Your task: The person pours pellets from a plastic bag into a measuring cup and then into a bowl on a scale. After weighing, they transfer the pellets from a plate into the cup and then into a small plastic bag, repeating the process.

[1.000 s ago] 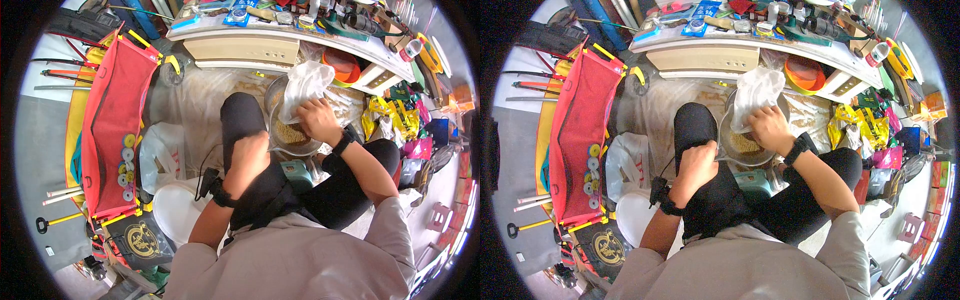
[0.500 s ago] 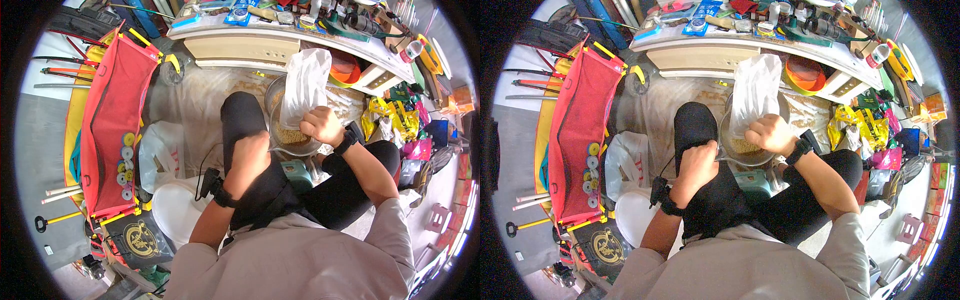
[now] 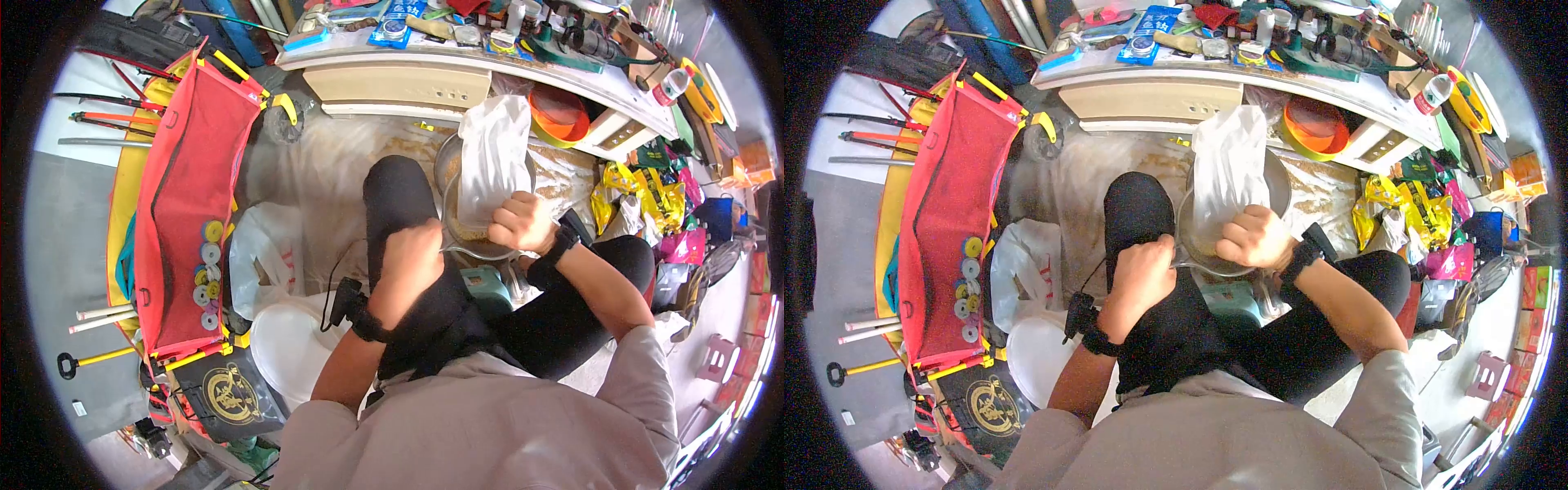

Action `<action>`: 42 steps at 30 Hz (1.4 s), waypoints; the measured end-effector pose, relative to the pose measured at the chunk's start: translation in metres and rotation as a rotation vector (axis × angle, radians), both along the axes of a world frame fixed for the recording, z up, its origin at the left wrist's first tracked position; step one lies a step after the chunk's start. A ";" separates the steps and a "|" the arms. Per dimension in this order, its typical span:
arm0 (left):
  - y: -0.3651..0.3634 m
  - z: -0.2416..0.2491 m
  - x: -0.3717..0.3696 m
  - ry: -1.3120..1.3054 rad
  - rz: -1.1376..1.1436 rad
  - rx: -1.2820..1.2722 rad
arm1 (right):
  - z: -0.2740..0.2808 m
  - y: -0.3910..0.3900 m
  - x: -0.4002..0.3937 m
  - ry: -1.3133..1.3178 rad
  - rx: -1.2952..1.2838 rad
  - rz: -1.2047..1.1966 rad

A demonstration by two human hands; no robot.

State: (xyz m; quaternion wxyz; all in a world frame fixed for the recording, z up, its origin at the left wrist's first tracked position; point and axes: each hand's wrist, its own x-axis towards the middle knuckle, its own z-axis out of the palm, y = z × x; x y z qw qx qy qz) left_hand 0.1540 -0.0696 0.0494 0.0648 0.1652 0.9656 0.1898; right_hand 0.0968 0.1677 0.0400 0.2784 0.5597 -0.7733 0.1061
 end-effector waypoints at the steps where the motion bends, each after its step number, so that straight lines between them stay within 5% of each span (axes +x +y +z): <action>1: -0.002 0.001 0.000 0.000 0.011 -0.002 | 0.006 0.002 -0.002 -0.019 -0.069 0.018; 18: -0.001 0.003 0.000 0.006 -0.032 0.017 | -0.007 0.014 -0.009 -0.014 0.039 -0.028; 27: -0.001 0.003 -0.001 -0.009 -0.032 -0.028 | -0.008 0.024 -0.027 -0.818 -0.534 -0.686; 39: -0.005 0.012 0.000 -0.067 -0.052 -0.068 | -0.027 0.051 -0.057 -0.905 -0.699 -0.661; 42: -0.006 0.016 0.002 -0.092 -0.031 -0.086 | -0.014 0.059 -0.060 -1.212 -0.800 -0.723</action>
